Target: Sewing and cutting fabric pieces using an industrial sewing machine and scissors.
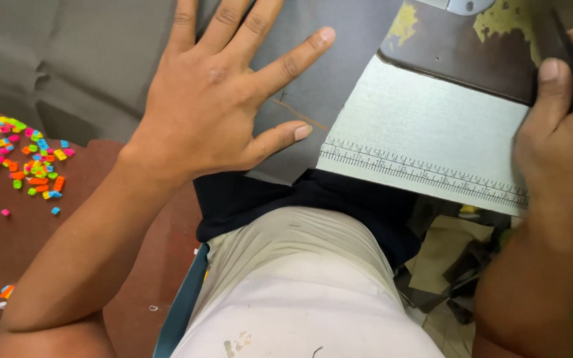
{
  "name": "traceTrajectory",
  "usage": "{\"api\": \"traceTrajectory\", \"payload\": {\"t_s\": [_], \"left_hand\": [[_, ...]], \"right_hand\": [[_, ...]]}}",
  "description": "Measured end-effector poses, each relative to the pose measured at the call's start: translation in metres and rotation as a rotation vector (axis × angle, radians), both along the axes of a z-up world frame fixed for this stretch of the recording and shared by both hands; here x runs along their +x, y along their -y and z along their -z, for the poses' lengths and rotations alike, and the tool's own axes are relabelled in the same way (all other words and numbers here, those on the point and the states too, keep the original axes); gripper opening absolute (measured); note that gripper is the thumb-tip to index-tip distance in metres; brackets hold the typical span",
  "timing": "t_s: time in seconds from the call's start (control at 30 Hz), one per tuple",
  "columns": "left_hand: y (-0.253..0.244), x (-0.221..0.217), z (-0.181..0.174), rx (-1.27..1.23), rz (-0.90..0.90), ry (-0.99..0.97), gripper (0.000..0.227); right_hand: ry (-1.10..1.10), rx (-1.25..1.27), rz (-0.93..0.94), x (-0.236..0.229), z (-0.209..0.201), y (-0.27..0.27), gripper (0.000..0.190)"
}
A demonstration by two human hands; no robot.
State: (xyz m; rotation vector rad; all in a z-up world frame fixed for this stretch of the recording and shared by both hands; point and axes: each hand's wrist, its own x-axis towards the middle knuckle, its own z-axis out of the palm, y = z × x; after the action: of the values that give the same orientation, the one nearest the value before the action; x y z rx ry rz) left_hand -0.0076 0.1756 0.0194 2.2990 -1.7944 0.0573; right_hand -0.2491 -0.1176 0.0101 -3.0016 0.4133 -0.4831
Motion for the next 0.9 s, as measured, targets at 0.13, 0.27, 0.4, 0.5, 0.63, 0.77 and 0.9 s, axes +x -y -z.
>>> {"api": "traceTrajectory", "payload": {"t_s": [0.13, 0.27, 0.4, 0.5, 0.63, 0.77, 0.9], "left_hand": [[-0.011, 0.000, 0.002, 0.000, -0.011, 0.078, 0.075], [-0.024, 0.004, 0.004, 0.003, -0.061, 0.127, 0.074], [-0.034, 0.004, 0.005, -0.007, -0.087, 0.145, 0.073], [-0.039, 0.006, 0.012, -0.050, -0.103, 0.248, 0.069], [-0.038, 0.006, 0.014, -0.028, -0.142, 0.271, 0.073], [-0.039, 0.005, 0.016, -0.017, -0.149, 0.247, 0.076], [-0.040, 0.003, 0.018, 0.008, -0.183, 0.262, 0.081]], "right_hand": [[-0.030, -0.030, -0.094, -0.013, -0.013, -0.018, 0.028], [-0.185, 0.132, -0.095, -0.009, -0.037, -0.052, 0.021], [-0.411, -0.154, -0.152, 0.001, -0.050, -0.073, 0.021], [-0.550, -0.146, -0.116, 0.005, -0.054, -0.078, 0.037], [-0.548, -0.148, -0.160, 0.013, -0.061, -0.086, 0.023], [-0.539, -0.276, -0.276, 0.026, -0.062, -0.100, 0.021], [-0.399, -0.540, -0.297, 0.032, -0.039, -0.106, 0.041]]}}
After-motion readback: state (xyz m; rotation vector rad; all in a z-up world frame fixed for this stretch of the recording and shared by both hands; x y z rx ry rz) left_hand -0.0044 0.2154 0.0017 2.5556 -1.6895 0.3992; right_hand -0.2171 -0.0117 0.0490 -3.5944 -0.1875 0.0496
